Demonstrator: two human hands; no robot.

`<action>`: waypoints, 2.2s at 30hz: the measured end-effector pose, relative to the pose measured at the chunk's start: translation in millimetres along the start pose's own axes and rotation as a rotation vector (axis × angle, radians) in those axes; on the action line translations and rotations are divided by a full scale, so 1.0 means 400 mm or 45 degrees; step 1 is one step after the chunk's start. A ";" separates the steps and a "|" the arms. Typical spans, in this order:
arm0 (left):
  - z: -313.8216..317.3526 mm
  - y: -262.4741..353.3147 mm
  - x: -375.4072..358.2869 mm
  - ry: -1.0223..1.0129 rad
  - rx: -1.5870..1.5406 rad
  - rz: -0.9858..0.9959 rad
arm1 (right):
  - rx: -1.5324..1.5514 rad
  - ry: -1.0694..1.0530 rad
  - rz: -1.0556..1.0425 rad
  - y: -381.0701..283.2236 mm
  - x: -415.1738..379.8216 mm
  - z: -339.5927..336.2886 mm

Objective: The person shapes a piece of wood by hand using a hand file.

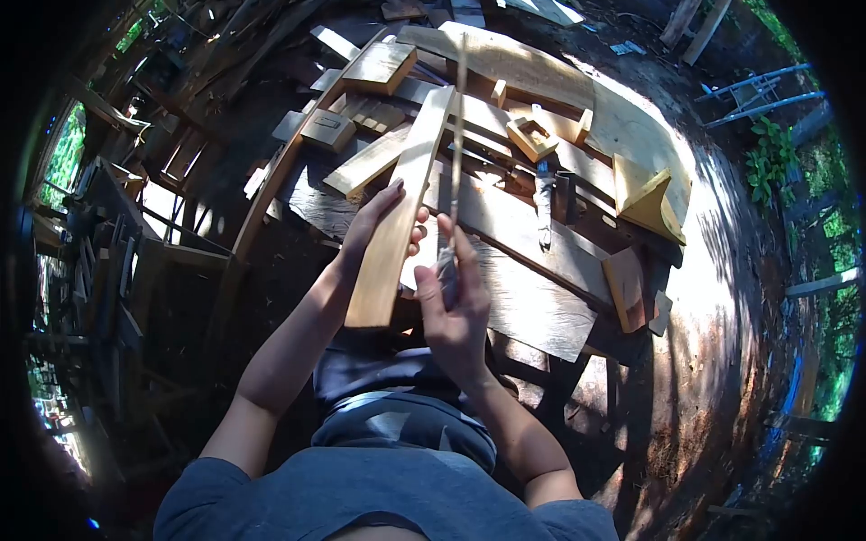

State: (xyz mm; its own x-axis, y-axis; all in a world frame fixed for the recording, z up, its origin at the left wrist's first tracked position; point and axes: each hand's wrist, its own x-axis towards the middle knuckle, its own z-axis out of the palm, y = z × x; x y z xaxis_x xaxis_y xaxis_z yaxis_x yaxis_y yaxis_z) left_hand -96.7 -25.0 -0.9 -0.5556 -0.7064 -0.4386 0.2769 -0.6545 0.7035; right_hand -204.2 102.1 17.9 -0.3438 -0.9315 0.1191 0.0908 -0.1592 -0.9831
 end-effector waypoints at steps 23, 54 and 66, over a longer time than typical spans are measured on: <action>-0.108 0.012 -0.255 0.150 -0.387 -0.105 | -1.096 -0.643 -0.261 -0.001 -0.029 0.012; -0.106 -0.023 -0.243 0.238 -0.509 -0.124 | -1.127 -0.669 -0.116 0.007 -0.029 0.028; -0.118 -0.024 -0.232 -0.028 -0.769 -0.036 | -1.067 -0.430 -0.393 0.098 -0.009 0.035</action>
State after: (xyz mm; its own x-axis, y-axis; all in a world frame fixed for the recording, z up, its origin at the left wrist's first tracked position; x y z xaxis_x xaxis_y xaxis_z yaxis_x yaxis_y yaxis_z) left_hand -10.9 34.0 6.7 -0.5839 -0.6847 -0.4362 0.6540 -0.7150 0.2470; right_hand -186.4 94.7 -19.2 0.0596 -0.9537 0.2948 -0.7031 -0.2497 -0.6658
